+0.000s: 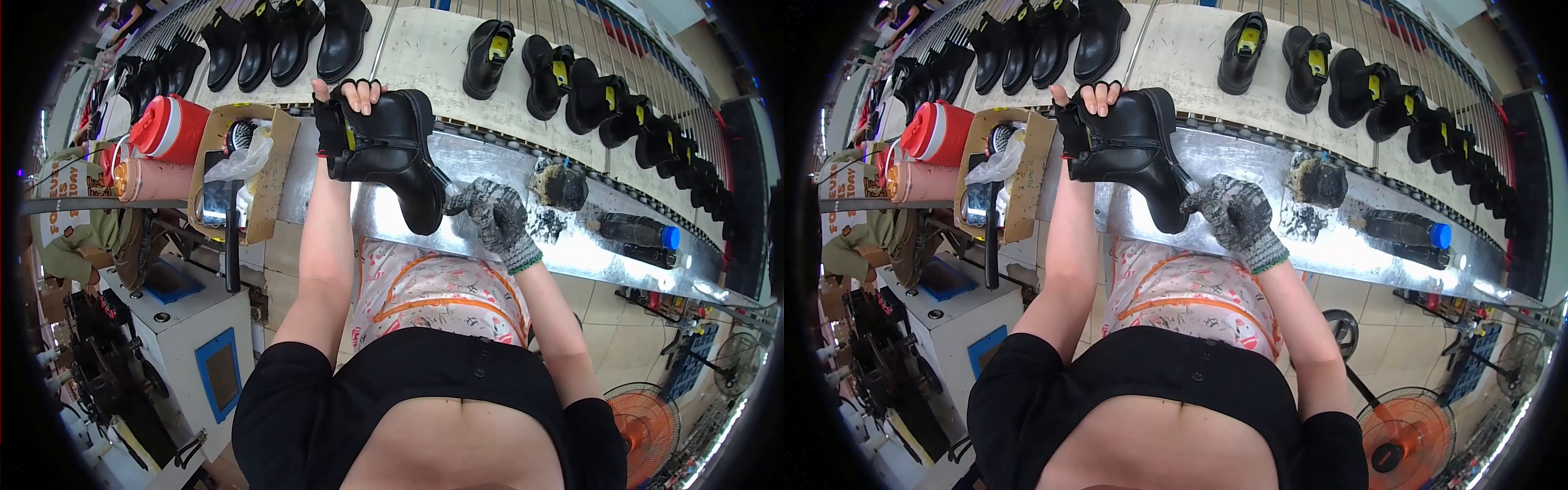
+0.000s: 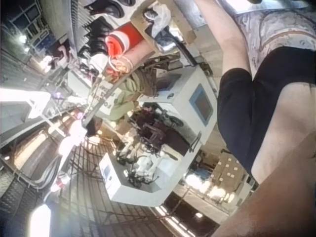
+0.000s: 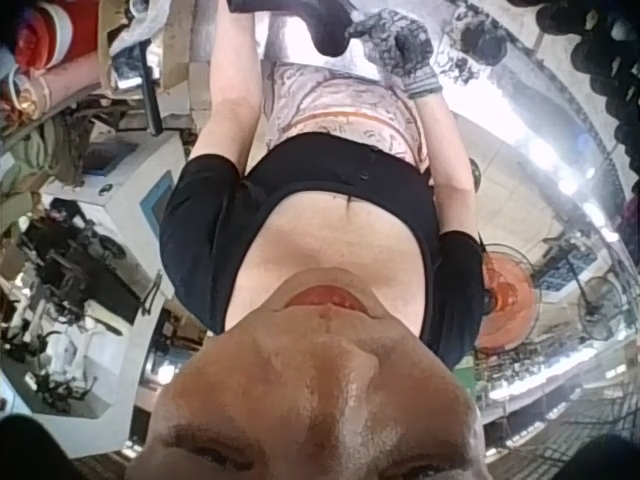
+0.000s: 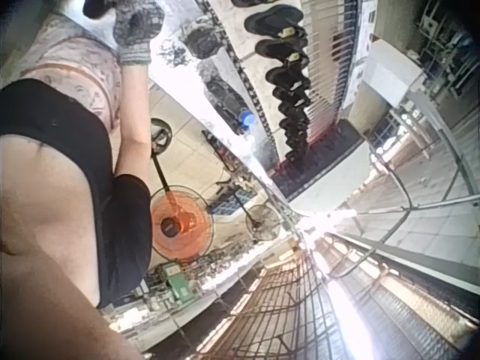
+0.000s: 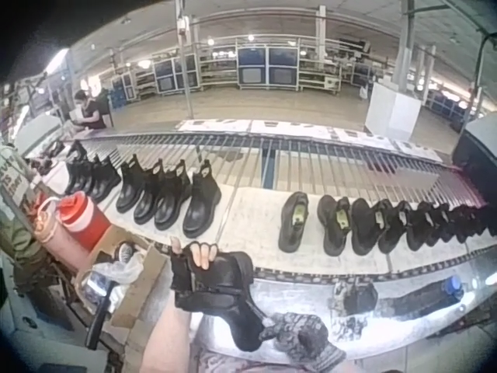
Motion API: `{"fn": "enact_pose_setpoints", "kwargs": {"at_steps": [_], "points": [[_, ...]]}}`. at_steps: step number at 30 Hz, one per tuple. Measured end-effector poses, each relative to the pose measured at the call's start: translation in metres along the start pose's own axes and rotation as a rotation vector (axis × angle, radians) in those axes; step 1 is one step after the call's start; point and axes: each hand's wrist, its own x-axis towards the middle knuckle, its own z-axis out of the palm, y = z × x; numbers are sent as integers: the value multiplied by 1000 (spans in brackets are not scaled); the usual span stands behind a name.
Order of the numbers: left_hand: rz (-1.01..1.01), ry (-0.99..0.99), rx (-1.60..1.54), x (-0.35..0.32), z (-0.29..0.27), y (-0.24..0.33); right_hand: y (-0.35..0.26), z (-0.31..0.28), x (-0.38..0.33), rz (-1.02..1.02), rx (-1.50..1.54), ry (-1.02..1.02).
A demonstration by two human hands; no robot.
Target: The recorder is applying an adhesive or finishing substance to the seams and soles of black leather boots using a small brush.
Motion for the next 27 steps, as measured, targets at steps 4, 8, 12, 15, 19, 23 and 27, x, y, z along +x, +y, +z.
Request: {"fn": "enact_pose_setpoints", "kwargs": {"at_steps": [4, 8, 12, 15, 19, 23, 27], "points": [[0, 43, -2, -1, -6, 1, 3, -6, -14, 120, 128, -65], [-19, 118, 14, -1, -12, 0, 7, -7, -30, 152, 128, -102], [-23, 168, 46, 1, -19, 1, 4, -9, -41, 188, -20, -124], [-17, 206, 84, 4, -28, 2, 9, -5, -49, 216, 58, -104], [2, 328, 187, 4, -38, 2, 9, -1, -59, 432, 344, -63], [-20, 556, 398, 11, -39, -1, 34, 17, -75, 419, 526, 67], [204, 563, 837, 6, -58, -22, 62, 36, -89, 588, 966, 242]]}}
